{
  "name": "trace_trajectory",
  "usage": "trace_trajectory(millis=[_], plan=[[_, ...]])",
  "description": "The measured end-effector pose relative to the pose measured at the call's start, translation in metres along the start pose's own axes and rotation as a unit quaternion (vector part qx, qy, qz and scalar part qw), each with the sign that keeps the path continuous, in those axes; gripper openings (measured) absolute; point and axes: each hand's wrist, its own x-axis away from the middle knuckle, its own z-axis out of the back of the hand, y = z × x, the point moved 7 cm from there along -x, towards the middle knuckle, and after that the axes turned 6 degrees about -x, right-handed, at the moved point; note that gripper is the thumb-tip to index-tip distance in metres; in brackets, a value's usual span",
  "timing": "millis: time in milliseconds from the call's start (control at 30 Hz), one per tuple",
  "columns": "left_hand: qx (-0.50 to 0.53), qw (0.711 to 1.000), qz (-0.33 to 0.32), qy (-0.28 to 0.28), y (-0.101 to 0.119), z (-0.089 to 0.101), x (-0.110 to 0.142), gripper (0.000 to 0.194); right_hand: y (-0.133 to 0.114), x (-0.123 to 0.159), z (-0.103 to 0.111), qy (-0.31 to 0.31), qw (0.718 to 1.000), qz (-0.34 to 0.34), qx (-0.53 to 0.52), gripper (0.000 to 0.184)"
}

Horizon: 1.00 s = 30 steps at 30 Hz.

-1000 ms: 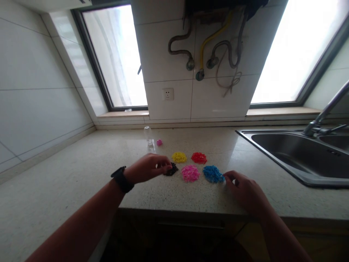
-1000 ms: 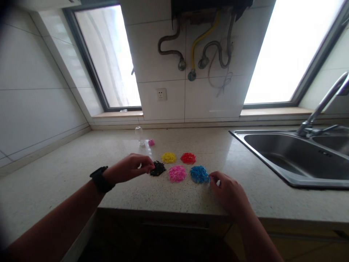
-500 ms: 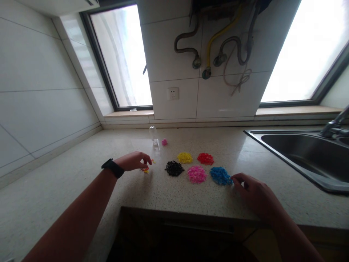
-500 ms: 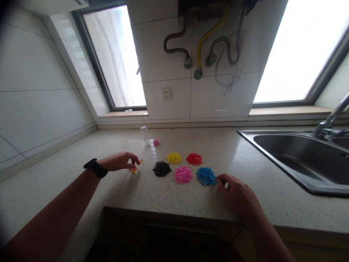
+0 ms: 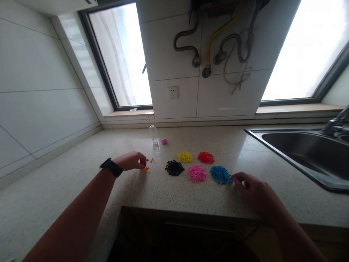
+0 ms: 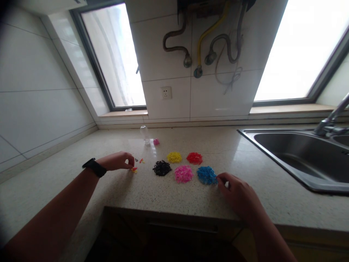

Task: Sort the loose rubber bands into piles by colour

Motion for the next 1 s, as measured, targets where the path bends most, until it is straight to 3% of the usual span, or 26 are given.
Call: trace_trajectory(millis=[333,567,700,833,867,1000], plan=[[0.036,0.995,0.013,0.089,0.013,0.03,0.01,0.018,-0.002,0.001,0.0,-0.014,1.0,-0.017,0.001,0.026],[0.153,0.983,-0.03,0.099,0.068,0.033,0.007,0.02,-0.004,0.002,0.003,0.0,1.0,-0.01,0.003,0.024],[0.242,0.965,-0.066,0.076,0.113,0.02,0.006,0.022,-0.005,0.002,0.003,-0.006,1.0,-0.006,-0.004,0.024],[0.324,0.939,-0.107,0.05,0.161,-0.004,0.006,0.022,-0.004,0.003,0.003,-0.009,1.0,-0.006,-0.017,0.025],[0.355,0.927,-0.115,0.04,0.172,-0.012,0.005,0.022,-0.004,0.003,0.004,-0.003,1.0,-0.004,-0.024,0.025],[0.539,0.836,-0.101,-0.028,0.201,-0.05,0.003,0.018,-0.002,0.006,0.01,0.041,0.998,0.003,-0.049,0.024]])
